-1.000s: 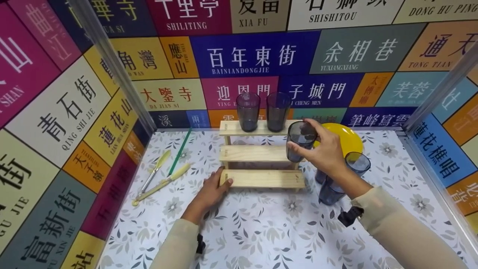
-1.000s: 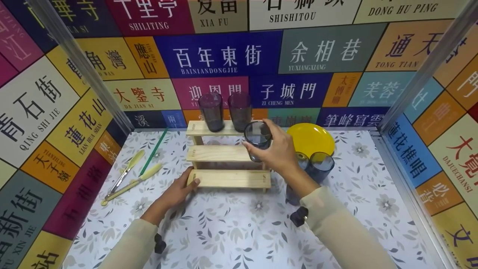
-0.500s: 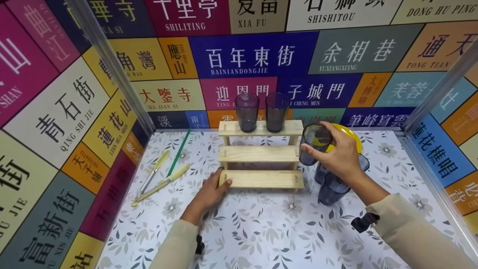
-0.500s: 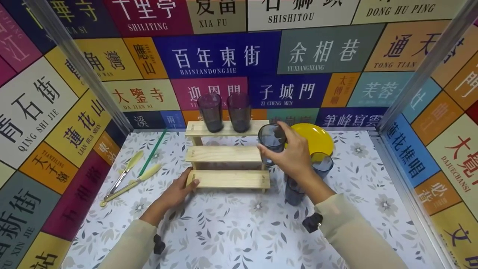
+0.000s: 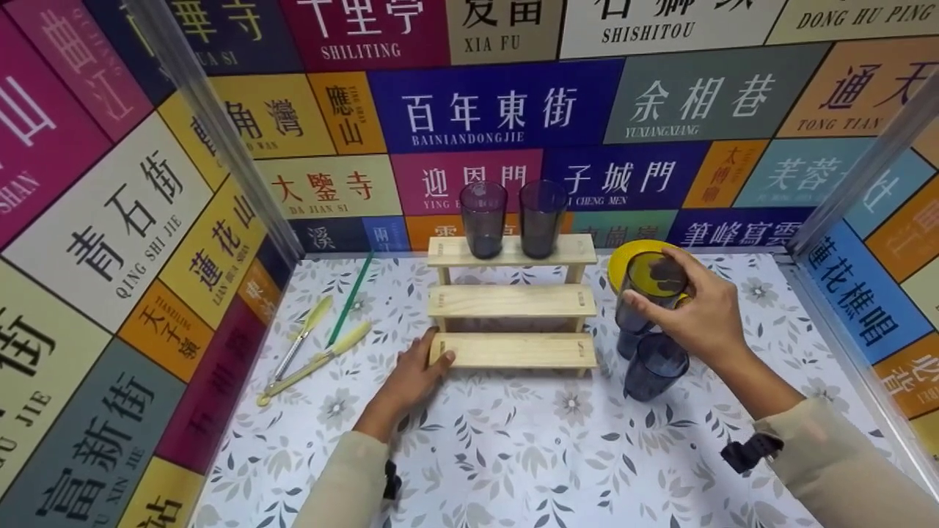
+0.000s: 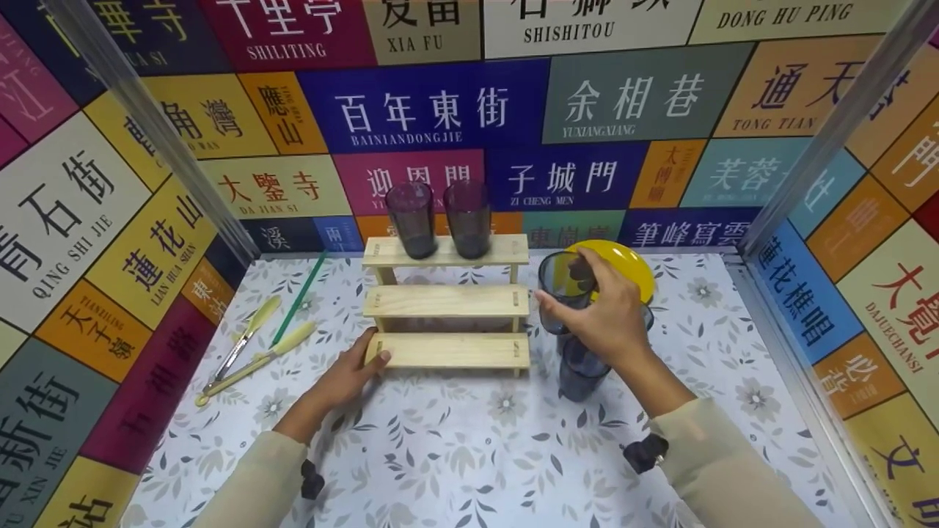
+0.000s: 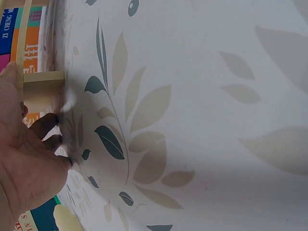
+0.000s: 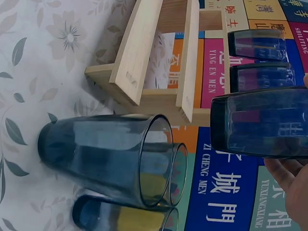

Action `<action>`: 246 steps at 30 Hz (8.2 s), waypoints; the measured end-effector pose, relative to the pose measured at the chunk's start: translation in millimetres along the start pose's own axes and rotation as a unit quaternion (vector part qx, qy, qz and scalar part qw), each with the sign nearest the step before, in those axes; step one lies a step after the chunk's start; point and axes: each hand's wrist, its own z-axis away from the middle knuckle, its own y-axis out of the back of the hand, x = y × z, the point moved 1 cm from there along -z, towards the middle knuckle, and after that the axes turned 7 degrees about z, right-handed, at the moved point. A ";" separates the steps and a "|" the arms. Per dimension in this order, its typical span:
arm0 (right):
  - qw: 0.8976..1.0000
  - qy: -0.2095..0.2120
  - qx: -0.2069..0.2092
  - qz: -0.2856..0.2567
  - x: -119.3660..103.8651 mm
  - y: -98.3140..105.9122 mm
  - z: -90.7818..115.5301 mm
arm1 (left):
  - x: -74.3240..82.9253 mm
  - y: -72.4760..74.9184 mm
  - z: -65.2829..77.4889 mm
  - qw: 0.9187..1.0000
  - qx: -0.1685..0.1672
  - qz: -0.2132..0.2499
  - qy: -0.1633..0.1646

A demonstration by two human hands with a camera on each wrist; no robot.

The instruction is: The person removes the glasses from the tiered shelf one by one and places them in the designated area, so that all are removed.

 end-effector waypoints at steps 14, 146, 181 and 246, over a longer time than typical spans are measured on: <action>0.999 -0.034 -0.001 0.011 20.5 28.2 18.9 | 0.3 -1.1 -2.4 1.000 -0.001 -0.003 0.015; 0.968 -0.146 -0.180 0.100 137.7 22.3 107.8 | -1.9 -0.6 -1.5 1.000 -0.005 -0.004 0.016; 0.985 -0.029 -0.160 0.057 14.3 -29.9 -73.1 | -0.6 -0.7 -2.6 1.000 0.001 -0.010 0.008; 0.989 -0.085 -0.125 -0.001 -65.0 -124.1 -136.3 | 0.4 -0.8 -2.6 1.000 0.001 -0.008 0.008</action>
